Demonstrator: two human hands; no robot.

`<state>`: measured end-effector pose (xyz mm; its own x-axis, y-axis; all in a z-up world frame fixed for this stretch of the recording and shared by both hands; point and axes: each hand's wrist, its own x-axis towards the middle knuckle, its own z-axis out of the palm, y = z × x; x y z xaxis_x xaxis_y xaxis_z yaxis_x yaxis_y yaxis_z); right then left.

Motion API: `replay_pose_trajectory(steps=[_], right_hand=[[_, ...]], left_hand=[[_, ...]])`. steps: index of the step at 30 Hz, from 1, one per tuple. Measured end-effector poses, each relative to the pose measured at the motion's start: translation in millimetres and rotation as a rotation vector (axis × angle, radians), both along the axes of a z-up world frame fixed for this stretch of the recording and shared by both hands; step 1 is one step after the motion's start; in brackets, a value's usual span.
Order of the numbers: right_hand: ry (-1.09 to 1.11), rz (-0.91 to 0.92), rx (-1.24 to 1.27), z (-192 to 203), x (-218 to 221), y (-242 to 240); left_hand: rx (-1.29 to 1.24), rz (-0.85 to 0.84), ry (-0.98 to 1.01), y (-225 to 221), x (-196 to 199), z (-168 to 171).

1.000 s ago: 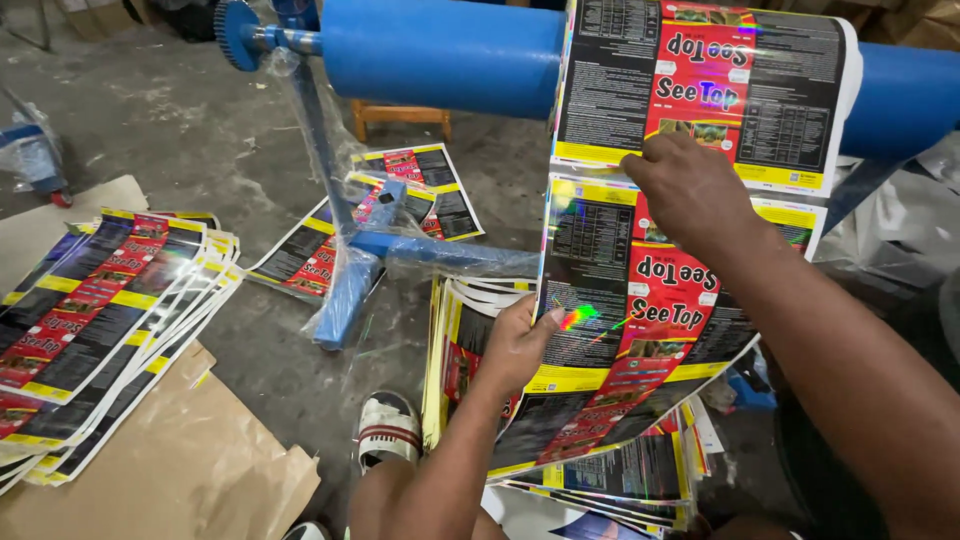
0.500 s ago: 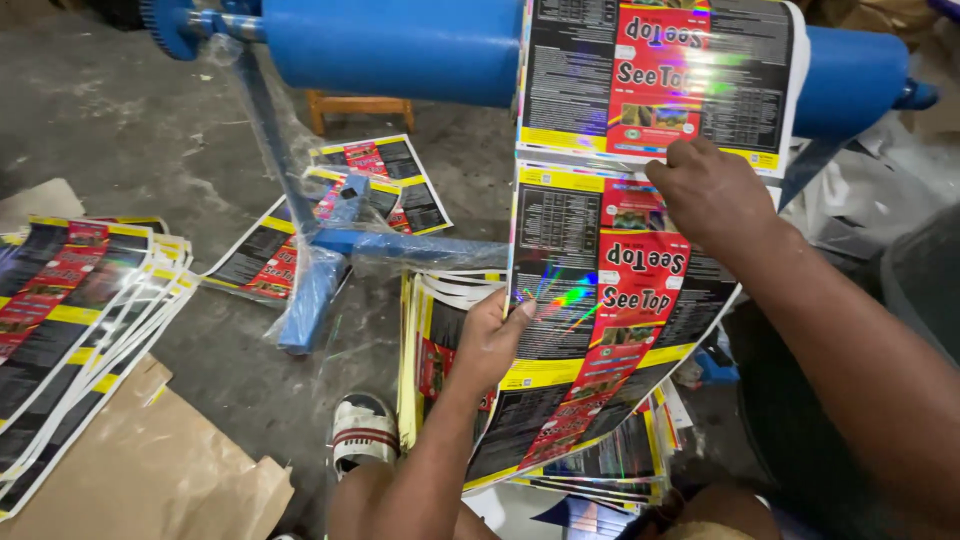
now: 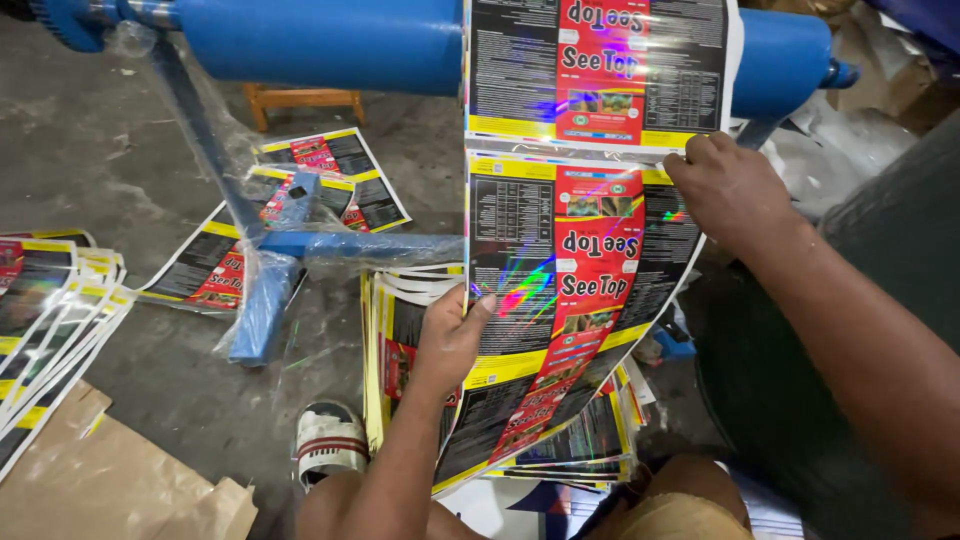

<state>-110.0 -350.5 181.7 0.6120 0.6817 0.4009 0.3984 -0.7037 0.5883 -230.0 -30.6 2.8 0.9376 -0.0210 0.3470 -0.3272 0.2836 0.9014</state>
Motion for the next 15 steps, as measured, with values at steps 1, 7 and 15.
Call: replay_pose_trajectory(steps=[1, 7, 15], right_hand=[[0.002, -0.02, -0.005, 1, -1, -3], [0.033, -0.081, 0.02, -1, 2, -31], [0.004, -0.145, 0.016, -11, 6, -76]], left_hand=[[0.019, 0.01, 0.005, 0, 0, 1], [0.048, 0.019, 0.009, 1, -3, 6], [0.038, 0.032, 0.038, 2, -5, 8]])
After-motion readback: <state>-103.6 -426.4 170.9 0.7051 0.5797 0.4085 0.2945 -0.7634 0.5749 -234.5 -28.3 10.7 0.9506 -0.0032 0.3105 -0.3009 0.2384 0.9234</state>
